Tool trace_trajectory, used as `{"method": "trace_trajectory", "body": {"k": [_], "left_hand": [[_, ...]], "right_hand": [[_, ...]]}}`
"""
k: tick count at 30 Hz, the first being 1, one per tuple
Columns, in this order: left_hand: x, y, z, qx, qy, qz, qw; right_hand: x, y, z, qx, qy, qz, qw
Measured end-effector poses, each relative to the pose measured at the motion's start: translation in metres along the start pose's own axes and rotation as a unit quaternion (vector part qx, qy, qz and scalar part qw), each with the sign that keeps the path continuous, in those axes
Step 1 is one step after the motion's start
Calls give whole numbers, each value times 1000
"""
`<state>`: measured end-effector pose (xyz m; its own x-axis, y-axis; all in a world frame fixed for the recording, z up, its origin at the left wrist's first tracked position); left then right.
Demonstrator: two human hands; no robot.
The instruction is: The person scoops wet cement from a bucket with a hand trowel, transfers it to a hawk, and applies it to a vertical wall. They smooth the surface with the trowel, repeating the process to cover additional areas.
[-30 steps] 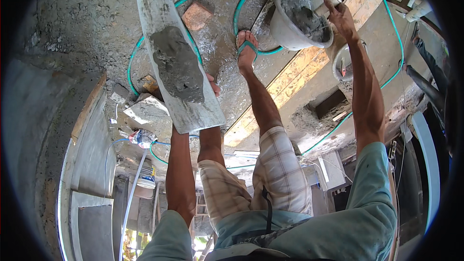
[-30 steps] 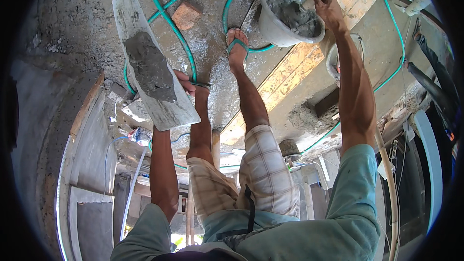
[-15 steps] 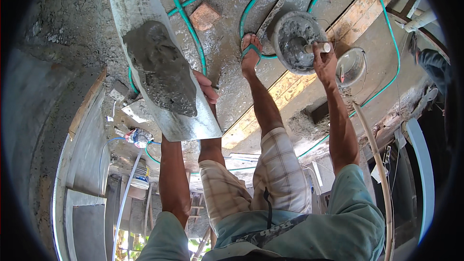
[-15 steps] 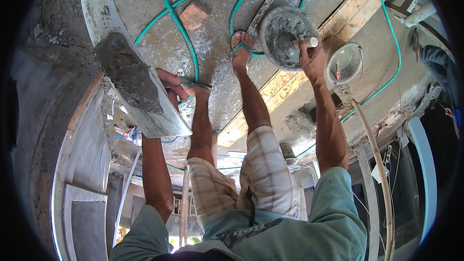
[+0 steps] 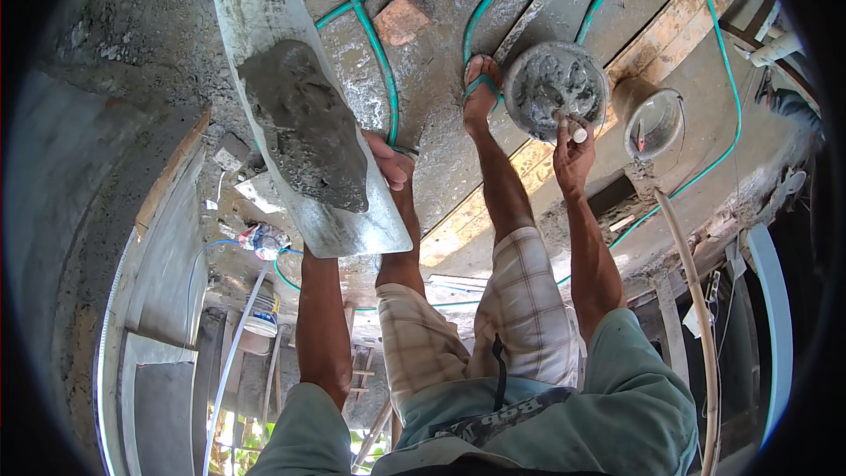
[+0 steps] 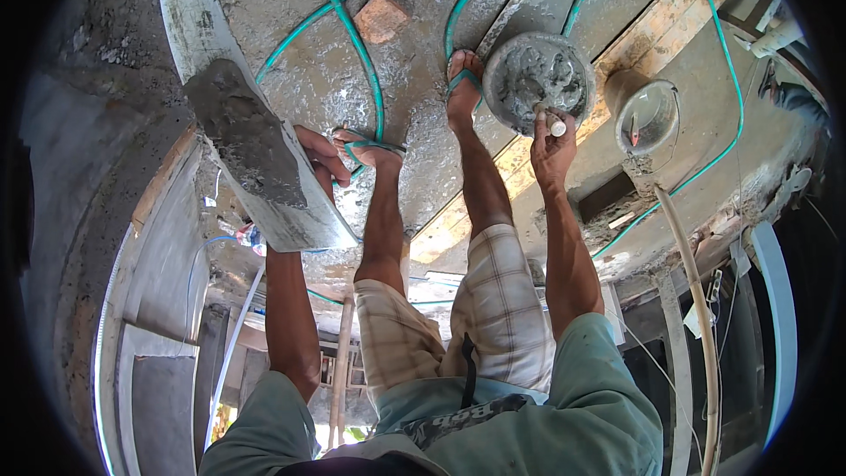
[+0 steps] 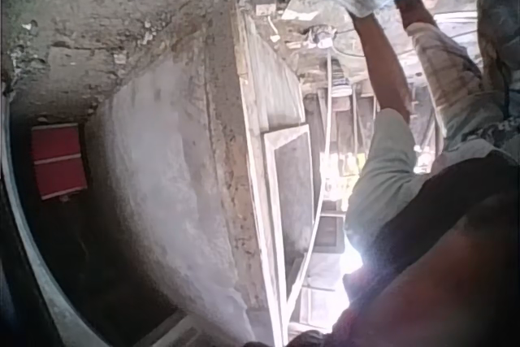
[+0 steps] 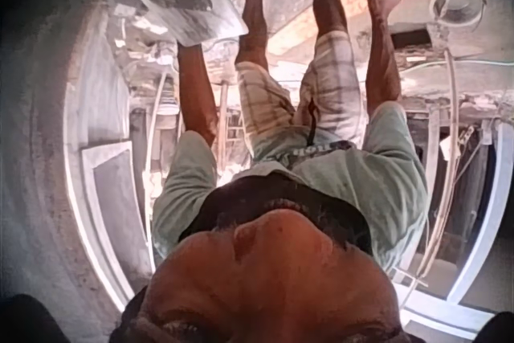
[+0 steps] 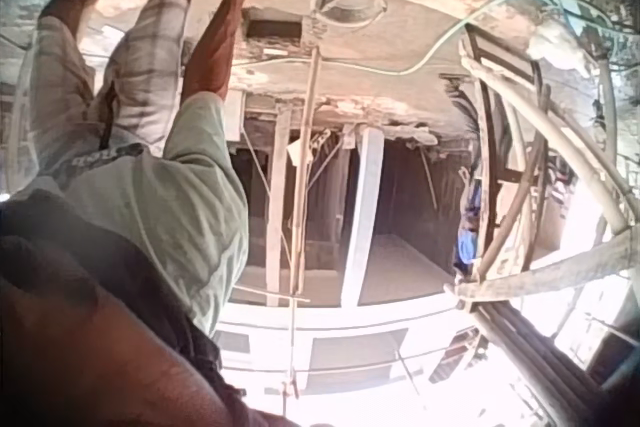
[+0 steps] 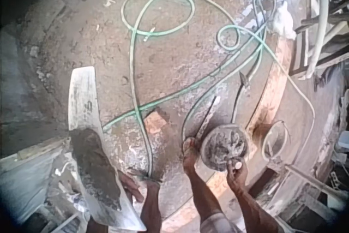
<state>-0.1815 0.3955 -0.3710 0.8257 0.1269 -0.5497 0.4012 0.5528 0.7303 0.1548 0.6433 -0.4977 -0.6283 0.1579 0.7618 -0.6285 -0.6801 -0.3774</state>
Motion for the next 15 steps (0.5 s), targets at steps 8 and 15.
{"method": "trace_trajectory", "body": {"k": [8, 15], "left_hand": [[3, -5, 9, -21, -12, 0, 1000], [5, -8, 22, -40, -40, -26, 998]], "right_hand": [[17, -13, 32, 8, 27, 370, 929], [-27, 16, 48, 48, 92, 424, 900]]}}
Point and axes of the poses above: each hand's wrist, its own z-axis away from the middle knuckle, its own y-axis out of the palm, x = y × z, the point moved 9 cm from there along -z, towards the middle knuckle, and after that the axes turned 12 degrees about x, right-handed, at the moved point
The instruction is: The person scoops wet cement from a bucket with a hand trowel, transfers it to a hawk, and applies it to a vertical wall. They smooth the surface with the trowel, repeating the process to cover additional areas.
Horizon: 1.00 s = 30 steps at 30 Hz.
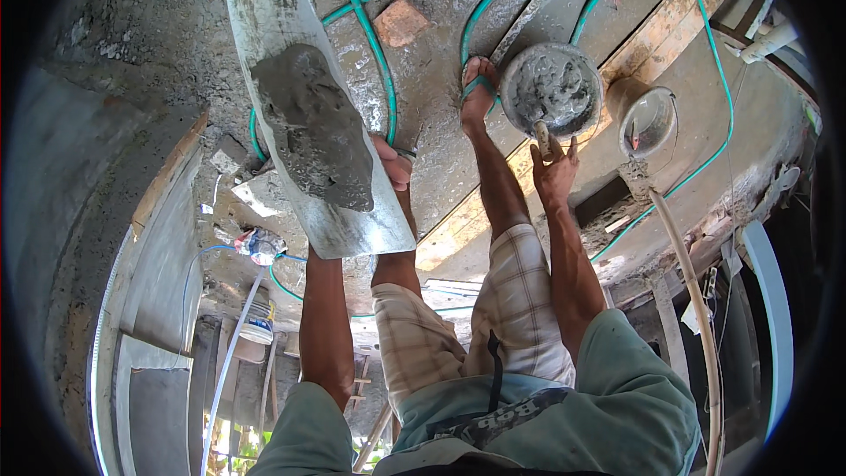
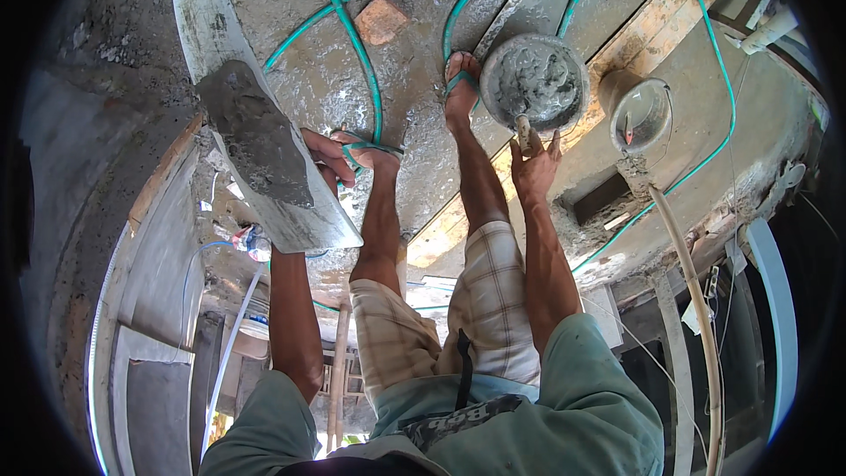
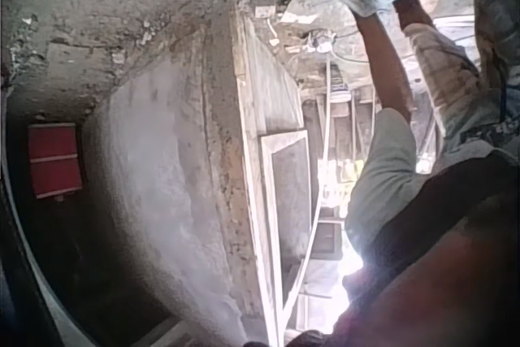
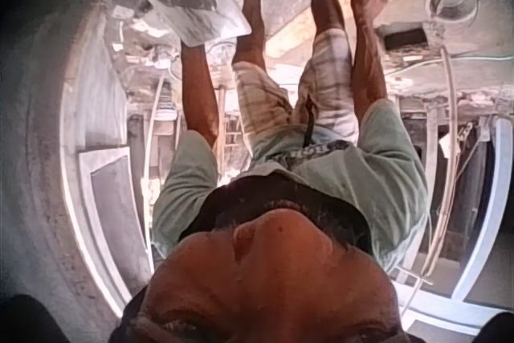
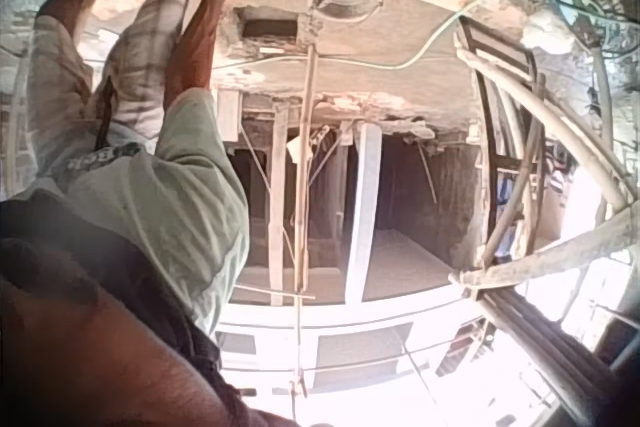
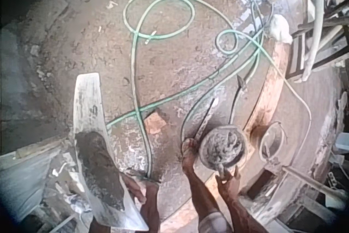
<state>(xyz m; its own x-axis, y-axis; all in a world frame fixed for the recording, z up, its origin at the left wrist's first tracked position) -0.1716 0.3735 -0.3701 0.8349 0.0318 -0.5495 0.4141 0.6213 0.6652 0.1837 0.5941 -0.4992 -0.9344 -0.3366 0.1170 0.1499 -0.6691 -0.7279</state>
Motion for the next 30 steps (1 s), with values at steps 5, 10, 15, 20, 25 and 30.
{"method": "trace_trajectory", "body": {"k": [5, 10, 15, 20, 25, 30], "left_hand": [[-4, -11, 20, 20, 25, -19, 999], [-20, 7, 37, 2, 36, -58, 998], [-39, 9, 95, -25, 45, -42, 998], [-52, 7, 151, -54, 53, 48, 996], [-76, 21, 197, -33, 72, 198, 977], [-115, 38, 261, 11, 128, 283, 951]], "right_hand": [[9, 9, 0, 30, 8, 17, 999], [20, -28, 29, -10, -5, -6, 1000], [24, -68, 89, -5, -74, -114, 991], [53, -72, 164, 197, -52, -287, 936], [183, -116, 223, 202, -223, -411, 860], [367, -132, 307, 355, -281, -470, 758]]}}
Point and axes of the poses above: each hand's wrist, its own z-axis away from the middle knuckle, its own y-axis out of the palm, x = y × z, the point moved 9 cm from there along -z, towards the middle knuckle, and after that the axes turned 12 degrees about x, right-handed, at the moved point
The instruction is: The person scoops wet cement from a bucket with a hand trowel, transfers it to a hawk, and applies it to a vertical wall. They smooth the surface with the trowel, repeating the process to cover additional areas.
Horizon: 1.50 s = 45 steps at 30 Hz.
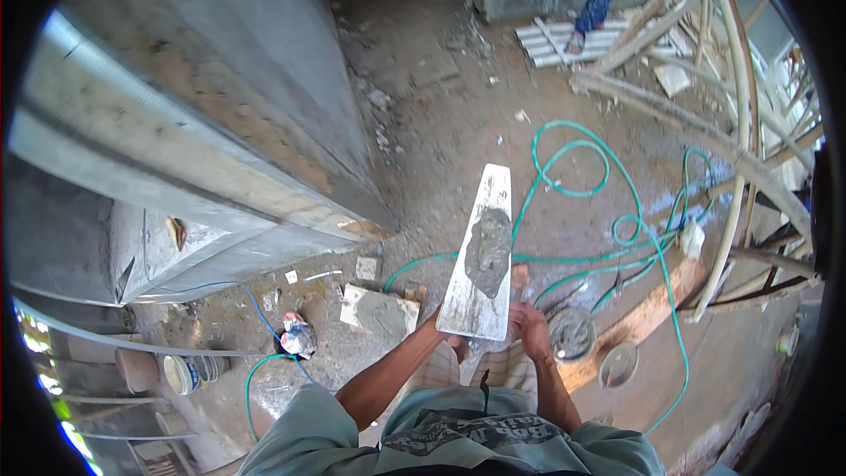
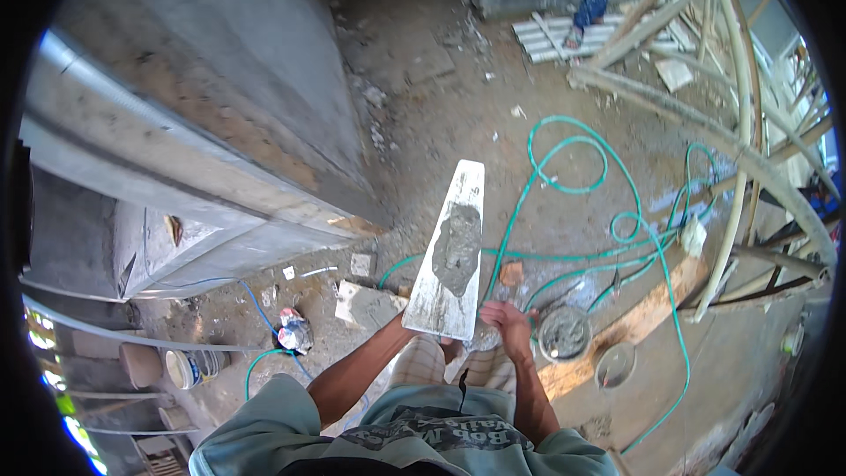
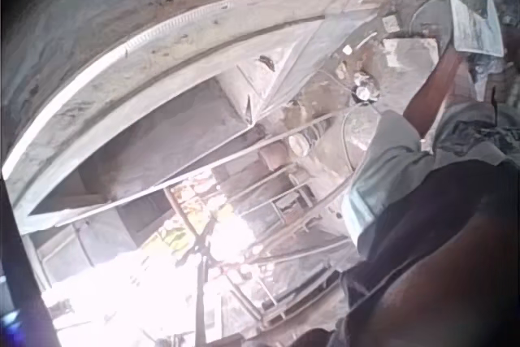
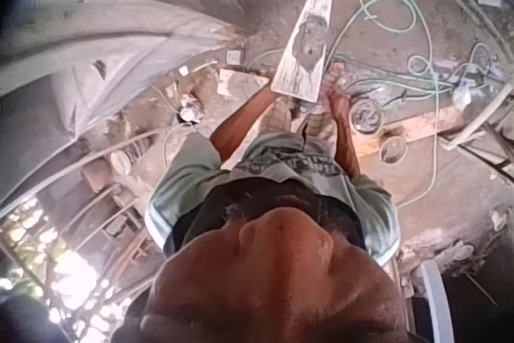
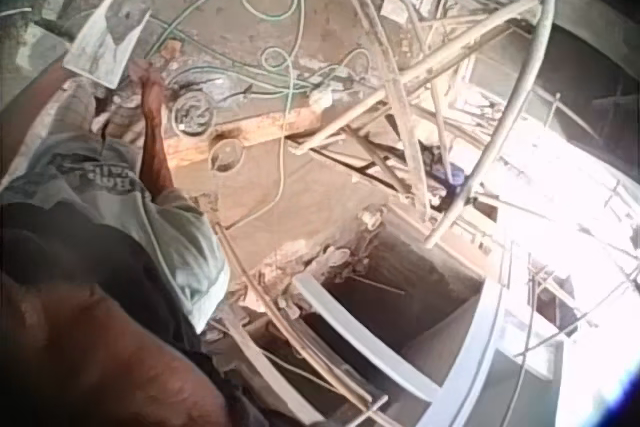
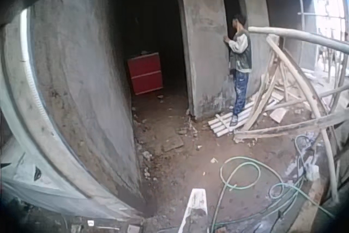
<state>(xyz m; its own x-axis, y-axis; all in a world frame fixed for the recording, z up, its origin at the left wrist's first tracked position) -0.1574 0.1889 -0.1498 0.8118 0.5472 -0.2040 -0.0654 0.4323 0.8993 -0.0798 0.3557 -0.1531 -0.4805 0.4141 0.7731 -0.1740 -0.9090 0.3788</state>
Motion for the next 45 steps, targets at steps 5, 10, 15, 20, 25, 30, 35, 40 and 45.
{"method": "trace_trajectory", "body": {"k": [5, 10, 15, 20, 25, 30, 35, 40, 45], "left_hand": [[-44, 44, 41, 100, 56, 56, 992], [-69, 109, 93, 200, 40, 98, 974], [-122, 126, 125, 223, 149, 31, 963], [-143, 138, 147, 62, 212, -1, 975], [-181, 185, 171, 82, 235, 50, 967], [-220, 255, 185, 173, 153, -188, 955], [-335, 269, 270, -306, 359, -634, 613], [-411, 424, 376, -510, 475, -682, 223], [-426, 500, 352, -551, 387, -738, -46]], "right_hand": [[93, 159, -30, 153, -48, -187, 969], [129, 233, -11, 186, 17, -230, 955], [145, 293, -19, 339, 22, -259, 904], [157, 323, -23, 372, 51, -259, 890], [192, 357, -31, 387, 50, -235, 890], [256, 403, -54, 454, 27, -173, 873], [311, 429, -102, 459, 33, -266, 847], [319, 461, -147, 467, 72, -287, 833], [317, 500, -159, 482, 122, -314, 809]]}}
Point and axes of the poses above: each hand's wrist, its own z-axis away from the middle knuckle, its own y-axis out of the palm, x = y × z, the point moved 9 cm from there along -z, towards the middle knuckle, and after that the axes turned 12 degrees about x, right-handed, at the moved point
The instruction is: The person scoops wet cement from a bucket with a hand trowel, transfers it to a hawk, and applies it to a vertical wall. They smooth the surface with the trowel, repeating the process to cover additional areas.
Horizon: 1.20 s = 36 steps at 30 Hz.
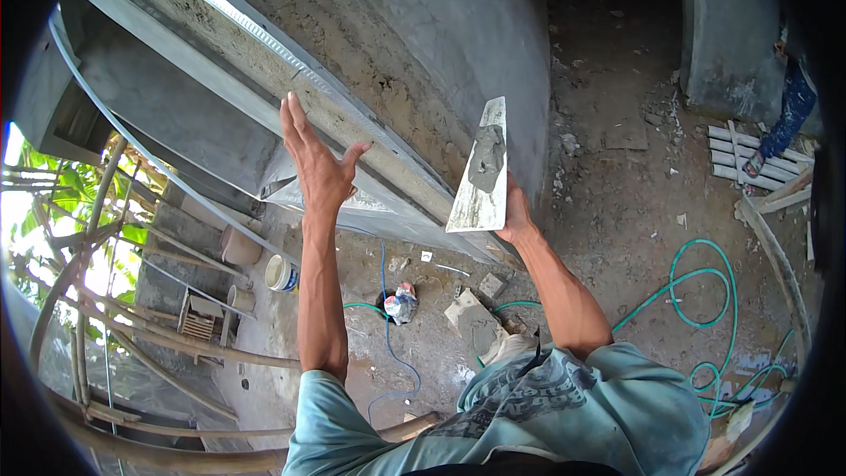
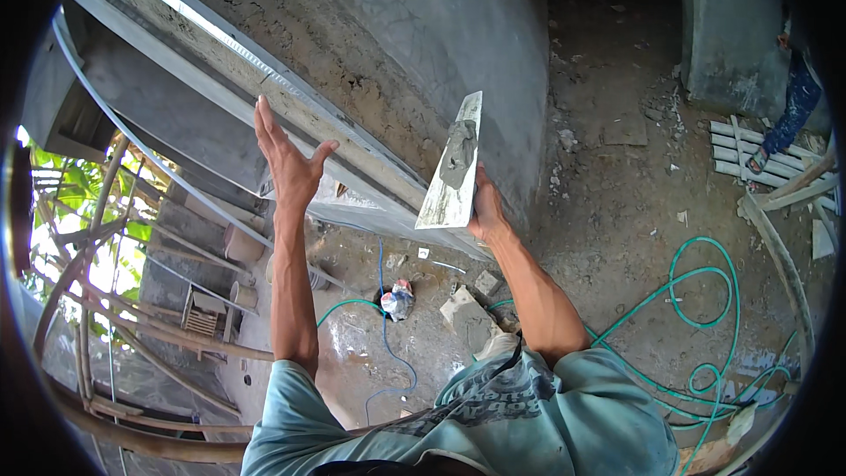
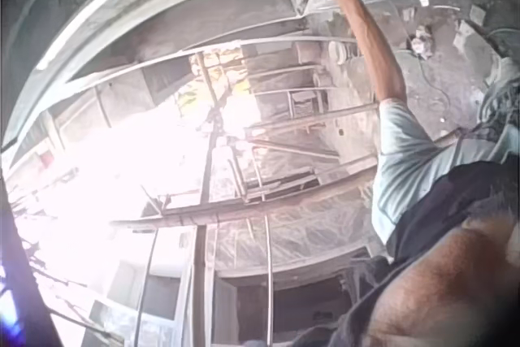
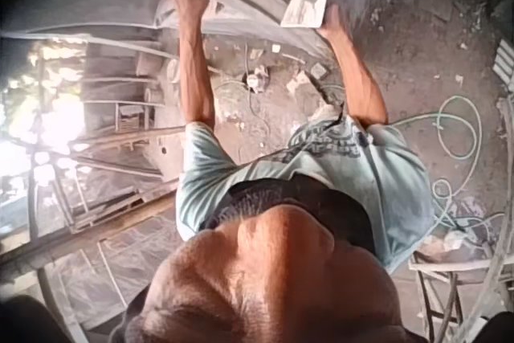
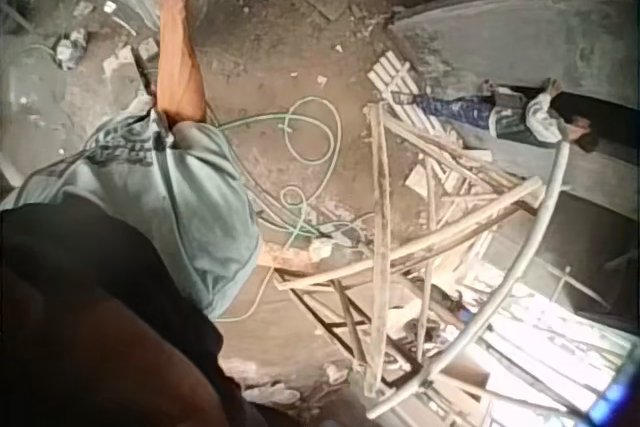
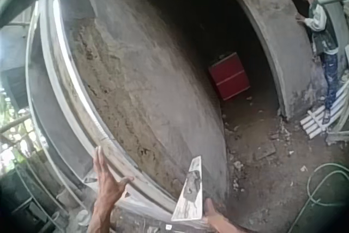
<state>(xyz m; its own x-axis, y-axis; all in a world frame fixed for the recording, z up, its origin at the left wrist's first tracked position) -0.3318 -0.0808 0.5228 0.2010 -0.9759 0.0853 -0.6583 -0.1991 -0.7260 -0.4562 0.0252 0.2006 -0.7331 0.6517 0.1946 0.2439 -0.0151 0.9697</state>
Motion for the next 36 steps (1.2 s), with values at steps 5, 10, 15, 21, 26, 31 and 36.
{"method": "trace_trajectory", "body": {"k": [5, 10, 15, 21, 26, 31, 36], "left_hand": [[-18, 23, -10, 17, 47, -78, 996], [-19, 42, -16, 33, 55, -104, 992], [-8, 50, -20, 22, 77, -83, 993], [-3, 52, -20, 46, 88, -69, 993], [-3, 61, -20, 57, 116, -29, 991], [-7, 60, -20, 53, 147, -30, 987], [-3, 59, -20, 48, 166, -37, 984]], "right_hand": [[-10, -29, -34, -18, -30, -27, 999], [-15, -59, -55, -120, -34, -18, 992], [-8, -54, -70, -149, -71, 200, 966], [-5, 2, -59, -185, -49, 280, 941], [-7, 39, -50, -179, -37, 382, 906], [-9, 78, -33, -152, -34, 446, 881], [-30, 94, -23, -108, -84, 508, 850]]}}
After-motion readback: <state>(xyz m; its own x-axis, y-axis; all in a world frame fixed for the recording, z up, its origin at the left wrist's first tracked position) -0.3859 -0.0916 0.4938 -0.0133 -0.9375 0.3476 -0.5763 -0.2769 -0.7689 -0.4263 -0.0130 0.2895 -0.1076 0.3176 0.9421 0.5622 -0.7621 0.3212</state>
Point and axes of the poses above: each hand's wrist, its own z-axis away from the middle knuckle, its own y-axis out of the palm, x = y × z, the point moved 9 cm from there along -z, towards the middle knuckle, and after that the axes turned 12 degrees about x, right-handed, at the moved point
